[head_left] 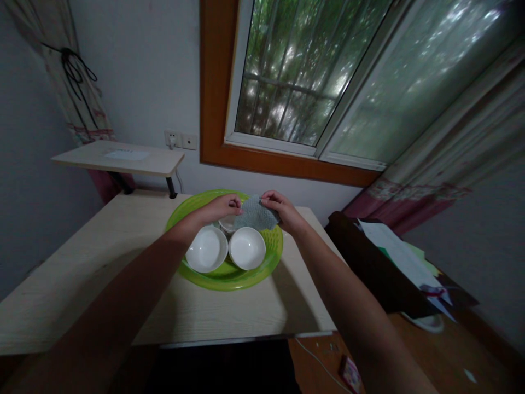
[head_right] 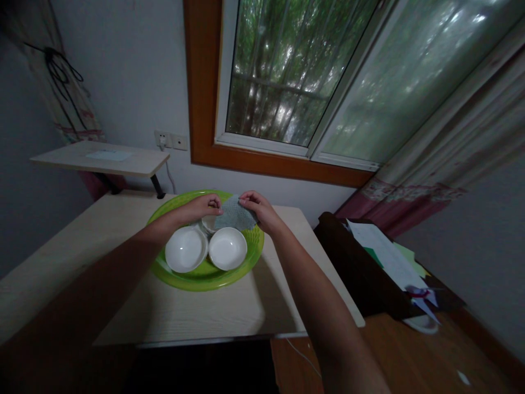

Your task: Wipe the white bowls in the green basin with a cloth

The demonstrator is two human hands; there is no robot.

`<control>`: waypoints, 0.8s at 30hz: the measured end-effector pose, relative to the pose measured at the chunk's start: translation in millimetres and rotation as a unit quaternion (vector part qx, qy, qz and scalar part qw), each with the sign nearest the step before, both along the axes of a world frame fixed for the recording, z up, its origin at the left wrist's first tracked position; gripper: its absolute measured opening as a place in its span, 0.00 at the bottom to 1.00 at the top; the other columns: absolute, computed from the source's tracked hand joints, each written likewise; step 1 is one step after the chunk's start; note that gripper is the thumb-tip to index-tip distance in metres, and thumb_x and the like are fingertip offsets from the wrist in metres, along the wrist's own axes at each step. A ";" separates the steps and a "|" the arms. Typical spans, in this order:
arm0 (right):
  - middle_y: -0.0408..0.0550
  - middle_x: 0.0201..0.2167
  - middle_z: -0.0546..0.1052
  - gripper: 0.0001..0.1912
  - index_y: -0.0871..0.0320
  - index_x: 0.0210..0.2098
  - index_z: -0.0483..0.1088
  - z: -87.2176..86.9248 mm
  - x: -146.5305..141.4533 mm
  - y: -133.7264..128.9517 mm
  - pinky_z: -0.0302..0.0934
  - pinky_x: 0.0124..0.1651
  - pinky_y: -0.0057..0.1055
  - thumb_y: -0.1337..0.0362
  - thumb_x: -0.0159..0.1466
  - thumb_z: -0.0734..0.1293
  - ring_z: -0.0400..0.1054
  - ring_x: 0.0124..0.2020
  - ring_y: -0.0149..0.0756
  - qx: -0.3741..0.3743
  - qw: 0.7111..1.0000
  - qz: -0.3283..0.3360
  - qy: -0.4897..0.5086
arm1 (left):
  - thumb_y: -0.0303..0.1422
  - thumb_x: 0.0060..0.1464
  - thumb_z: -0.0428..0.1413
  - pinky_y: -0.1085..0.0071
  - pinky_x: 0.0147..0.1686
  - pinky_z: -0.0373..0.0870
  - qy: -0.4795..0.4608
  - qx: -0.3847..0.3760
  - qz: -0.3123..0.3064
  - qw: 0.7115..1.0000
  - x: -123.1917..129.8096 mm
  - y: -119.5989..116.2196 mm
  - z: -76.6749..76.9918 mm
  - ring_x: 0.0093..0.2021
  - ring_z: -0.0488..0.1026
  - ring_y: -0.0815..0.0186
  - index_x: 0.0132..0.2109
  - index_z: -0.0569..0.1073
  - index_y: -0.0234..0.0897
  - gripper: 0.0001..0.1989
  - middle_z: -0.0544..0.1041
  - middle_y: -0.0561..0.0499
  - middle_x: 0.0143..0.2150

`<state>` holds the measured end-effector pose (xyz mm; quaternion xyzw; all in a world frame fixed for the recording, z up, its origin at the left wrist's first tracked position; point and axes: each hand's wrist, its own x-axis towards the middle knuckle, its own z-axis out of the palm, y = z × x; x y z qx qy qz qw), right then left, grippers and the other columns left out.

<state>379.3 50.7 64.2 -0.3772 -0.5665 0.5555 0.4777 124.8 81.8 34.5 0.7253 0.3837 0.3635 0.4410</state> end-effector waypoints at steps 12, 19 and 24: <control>0.45 0.49 0.83 0.26 0.46 0.53 0.79 -10.5 -11.5 0.8 0.65 0.45 0.35 0.46 0.58 0.80 0.74 0.49 0.44 -0.071 0.991 0.115 0.006 | 0.40 0.49 0.67 0.66 0.39 0.72 -0.094 -0.076 -0.030 0.992 -2.8 -29.5 37.1 0.41 0.76 0.59 0.42 0.74 0.41 0.16 0.78 0.51 0.39; 0.47 0.41 0.81 0.25 0.53 0.44 0.81 -20.9 -17.8 5.2 0.65 0.51 0.38 0.48 0.54 0.85 0.73 0.44 0.42 -0.033 0.978 0.201 -0.049 | 0.38 0.49 0.71 0.65 0.40 0.72 -0.113 -0.107 -0.057 0.986 -14.6 -22.4 33.8 0.39 0.79 0.59 0.49 0.76 0.40 0.21 0.81 0.49 0.41; 0.44 0.43 0.79 0.18 0.53 0.32 0.79 -23.1 -18.6 4.9 0.65 0.53 0.37 0.51 0.53 0.86 0.72 0.47 0.41 0.065 0.978 0.180 -0.086 | 0.39 0.48 0.73 0.66 0.39 0.70 -0.104 -0.095 -0.067 0.988 -20.4 -15.1 34.5 0.37 0.78 0.61 0.47 0.76 0.39 0.22 0.81 0.50 0.37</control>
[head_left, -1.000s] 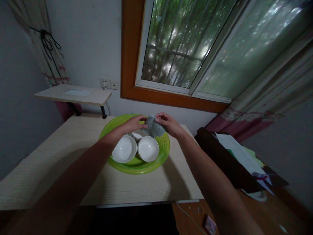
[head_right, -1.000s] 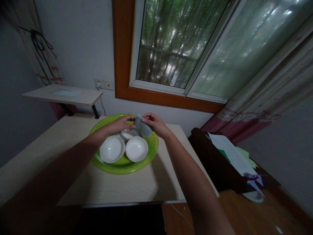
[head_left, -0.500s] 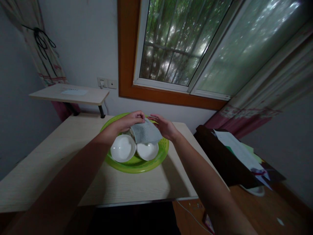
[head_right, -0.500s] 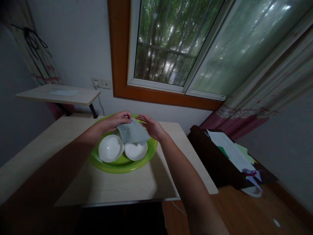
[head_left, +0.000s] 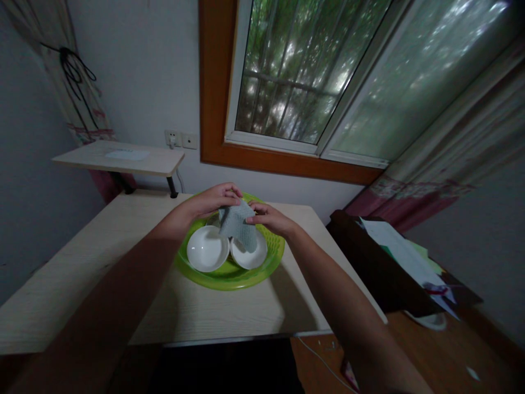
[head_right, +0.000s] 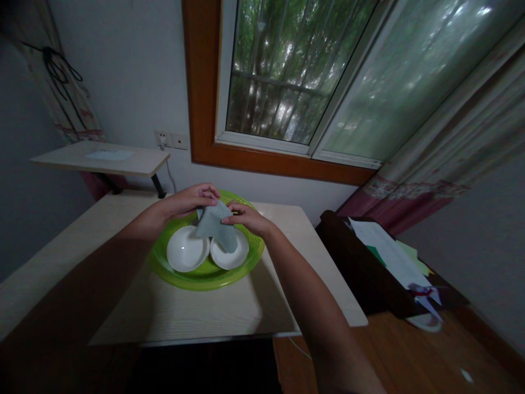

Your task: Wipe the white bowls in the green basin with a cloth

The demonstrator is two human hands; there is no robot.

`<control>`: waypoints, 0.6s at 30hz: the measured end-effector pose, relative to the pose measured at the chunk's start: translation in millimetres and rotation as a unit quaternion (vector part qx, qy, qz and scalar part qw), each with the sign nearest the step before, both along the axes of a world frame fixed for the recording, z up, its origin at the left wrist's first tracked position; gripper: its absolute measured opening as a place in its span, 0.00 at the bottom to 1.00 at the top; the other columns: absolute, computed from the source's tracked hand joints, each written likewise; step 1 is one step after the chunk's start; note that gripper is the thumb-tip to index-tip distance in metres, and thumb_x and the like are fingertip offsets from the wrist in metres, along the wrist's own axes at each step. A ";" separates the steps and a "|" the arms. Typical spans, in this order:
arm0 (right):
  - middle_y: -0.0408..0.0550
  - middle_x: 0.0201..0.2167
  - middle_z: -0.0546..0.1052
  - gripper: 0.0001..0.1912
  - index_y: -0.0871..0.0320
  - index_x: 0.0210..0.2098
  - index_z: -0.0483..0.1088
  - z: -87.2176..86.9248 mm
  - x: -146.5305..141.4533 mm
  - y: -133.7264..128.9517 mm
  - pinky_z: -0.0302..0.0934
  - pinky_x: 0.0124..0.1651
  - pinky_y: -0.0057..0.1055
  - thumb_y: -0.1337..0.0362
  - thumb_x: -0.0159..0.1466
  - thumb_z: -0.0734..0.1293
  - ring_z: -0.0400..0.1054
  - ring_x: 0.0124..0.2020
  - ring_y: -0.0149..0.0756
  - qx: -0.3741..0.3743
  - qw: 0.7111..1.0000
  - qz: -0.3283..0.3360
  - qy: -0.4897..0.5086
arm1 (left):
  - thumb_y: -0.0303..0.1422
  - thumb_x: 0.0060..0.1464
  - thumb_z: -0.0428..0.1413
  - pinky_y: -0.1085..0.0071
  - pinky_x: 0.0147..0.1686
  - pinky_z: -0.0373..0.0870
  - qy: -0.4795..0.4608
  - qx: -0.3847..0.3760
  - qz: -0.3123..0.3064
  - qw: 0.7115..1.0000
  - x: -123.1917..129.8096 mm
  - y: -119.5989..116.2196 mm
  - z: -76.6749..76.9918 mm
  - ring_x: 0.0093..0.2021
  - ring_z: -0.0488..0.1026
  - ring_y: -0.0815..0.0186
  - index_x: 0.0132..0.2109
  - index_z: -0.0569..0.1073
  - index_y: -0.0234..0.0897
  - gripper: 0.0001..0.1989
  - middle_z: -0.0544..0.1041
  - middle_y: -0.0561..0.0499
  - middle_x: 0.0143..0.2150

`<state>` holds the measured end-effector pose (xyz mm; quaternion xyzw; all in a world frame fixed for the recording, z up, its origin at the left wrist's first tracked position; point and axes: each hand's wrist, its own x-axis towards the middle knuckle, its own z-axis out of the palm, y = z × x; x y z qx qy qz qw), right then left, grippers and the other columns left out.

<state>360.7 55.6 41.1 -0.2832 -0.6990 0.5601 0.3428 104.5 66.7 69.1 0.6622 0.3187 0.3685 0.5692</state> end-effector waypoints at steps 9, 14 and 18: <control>0.42 0.34 0.80 0.26 0.52 0.37 0.78 6.9 -4.8 -9.6 0.66 0.40 0.34 0.43 0.51 0.86 0.71 0.34 0.38 -0.052 0.989 -0.142 0.008 | 0.39 0.58 0.66 0.64 0.53 0.75 0.062 0.095 0.177 0.978 3.0 8.1 -25.0 0.53 0.79 0.57 0.48 0.78 0.42 0.13 0.84 0.47 0.49; 0.43 0.34 0.80 0.31 0.50 0.38 0.73 6.9 -6.1 -4.5 0.68 0.39 0.35 0.42 0.47 0.86 0.74 0.36 0.41 -0.054 0.967 -0.242 0.049 | 0.36 0.61 0.62 0.63 0.54 0.75 0.109 0.120 0.272 0.949 0.8 2.9 -30.0 0.51 0.80 0.56 0.39 0.76 0.43 0.03 0.84 0.48 0.45; 0.40 0.31 0.77 0.34 0.50 0.38 0.70 4.8 -6.2 -3.3 0.66 0.36 0.32 0.41 0.45 0.87 0.73 0.35 0.39 -0.060 0.961 -0.259 0.076 | 0.41 0.63 0.61 0.64 0.46 0.77 0.116 0.070 0.185 0.973 2.4 -11.1 -34.4 0.47 0.82 0.56 0.41 0.78 0.44 0.07 0.85 0.48 0.43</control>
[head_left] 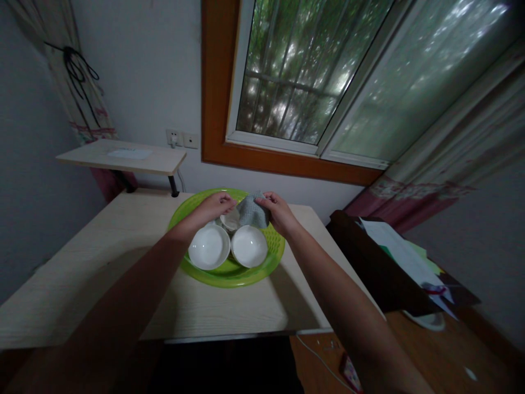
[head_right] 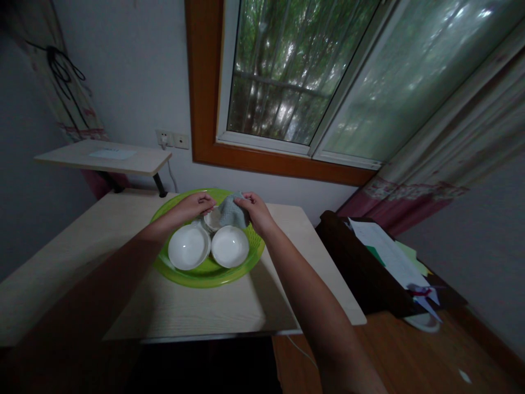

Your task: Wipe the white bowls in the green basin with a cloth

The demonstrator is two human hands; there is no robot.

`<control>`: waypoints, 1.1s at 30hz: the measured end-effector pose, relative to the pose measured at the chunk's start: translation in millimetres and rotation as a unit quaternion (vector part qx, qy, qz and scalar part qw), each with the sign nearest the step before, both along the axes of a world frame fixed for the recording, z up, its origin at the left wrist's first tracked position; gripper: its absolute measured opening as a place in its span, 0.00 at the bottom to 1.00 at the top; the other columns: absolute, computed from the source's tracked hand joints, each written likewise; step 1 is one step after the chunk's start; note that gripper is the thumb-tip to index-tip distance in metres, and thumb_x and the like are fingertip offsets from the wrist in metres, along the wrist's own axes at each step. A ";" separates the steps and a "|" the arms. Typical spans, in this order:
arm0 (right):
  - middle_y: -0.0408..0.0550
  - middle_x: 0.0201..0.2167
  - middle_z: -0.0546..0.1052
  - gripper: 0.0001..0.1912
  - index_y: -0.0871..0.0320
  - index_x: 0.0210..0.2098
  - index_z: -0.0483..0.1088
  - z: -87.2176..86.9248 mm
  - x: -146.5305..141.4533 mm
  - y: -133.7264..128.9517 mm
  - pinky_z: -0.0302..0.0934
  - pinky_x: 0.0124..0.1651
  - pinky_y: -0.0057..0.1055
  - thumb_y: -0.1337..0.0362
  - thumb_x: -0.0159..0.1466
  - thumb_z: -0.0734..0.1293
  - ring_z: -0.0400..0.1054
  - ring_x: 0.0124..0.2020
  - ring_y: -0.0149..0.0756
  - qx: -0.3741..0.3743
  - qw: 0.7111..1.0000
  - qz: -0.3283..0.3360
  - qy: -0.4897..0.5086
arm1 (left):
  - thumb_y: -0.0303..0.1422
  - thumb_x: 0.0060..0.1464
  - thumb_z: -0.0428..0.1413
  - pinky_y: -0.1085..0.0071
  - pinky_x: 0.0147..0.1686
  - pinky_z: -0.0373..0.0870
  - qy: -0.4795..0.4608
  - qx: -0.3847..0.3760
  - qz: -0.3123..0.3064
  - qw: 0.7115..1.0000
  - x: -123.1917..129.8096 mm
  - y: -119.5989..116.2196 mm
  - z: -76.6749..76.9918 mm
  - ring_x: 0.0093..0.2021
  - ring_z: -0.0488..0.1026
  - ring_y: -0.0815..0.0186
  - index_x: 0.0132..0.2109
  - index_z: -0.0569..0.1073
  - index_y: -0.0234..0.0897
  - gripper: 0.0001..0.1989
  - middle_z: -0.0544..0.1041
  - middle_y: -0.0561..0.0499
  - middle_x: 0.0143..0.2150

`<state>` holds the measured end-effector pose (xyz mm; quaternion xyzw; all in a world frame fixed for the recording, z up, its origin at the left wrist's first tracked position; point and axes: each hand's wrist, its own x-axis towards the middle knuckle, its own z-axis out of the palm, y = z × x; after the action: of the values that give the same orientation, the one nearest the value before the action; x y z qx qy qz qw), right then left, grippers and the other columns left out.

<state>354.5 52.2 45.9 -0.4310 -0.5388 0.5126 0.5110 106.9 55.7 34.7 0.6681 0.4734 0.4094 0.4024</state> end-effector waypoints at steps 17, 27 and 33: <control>0.44 0.45 0.83 0.50 0.42 0.67 0.63 -6.4 -5.8 -15.5 0.74 0.49 0.40 0.49 0.51 0.85 0.79 0.50 0.48 0.018 0.997 0.002 0.072 | 0.28 0.58 0.67 0.61 0.54 0.77 -0.187 -0.058 0.043 0.980 19.8 -9.6 0.4 0.50 0.83 0.58 0.65 0.71 0.39 0.29 0.84 0.45 0.49; 0.39 0.39 0.81 0.54 0.40 0.74 0.60 -4.3 -7.7 -22.3 0.74 0.46 0.36 0.57 0.53 0.82 0.78 0.44 0.42 0.011 0.994 -0.002 0.105 | 0.31 0.57 0.70 0.62 0.50 0.78 -0.159 -0.080 0.012 0.984 21.1 -14.4 -0.8 0.51 0.83 0.56 0.71 0.66 0.39 0.38 0.83 0.41 0.54; 0.44 0.44 0.80 0.43 0.44 0.66 0.73 -11.9 0.4 -18.9 0.73 0.52 0.38 0.52 0.52 0.83 0.75 0.49 0.44 0.037 0.998 -0.002 0.040 | 0.31 0.56 0.67 0.62 0.49 0.78 -0.122 -0.040 0.022 0.991 13.0 -7.2 0.3 0.48 0.83 0.57 0.60 0.78 0.40 0.24 0.84 0.46 0.48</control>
<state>355.0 33.3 34.0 -0.3918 -0.5354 0.5083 0.5491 119.8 48.5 35.0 0.5858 0.4517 0.4773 0.4744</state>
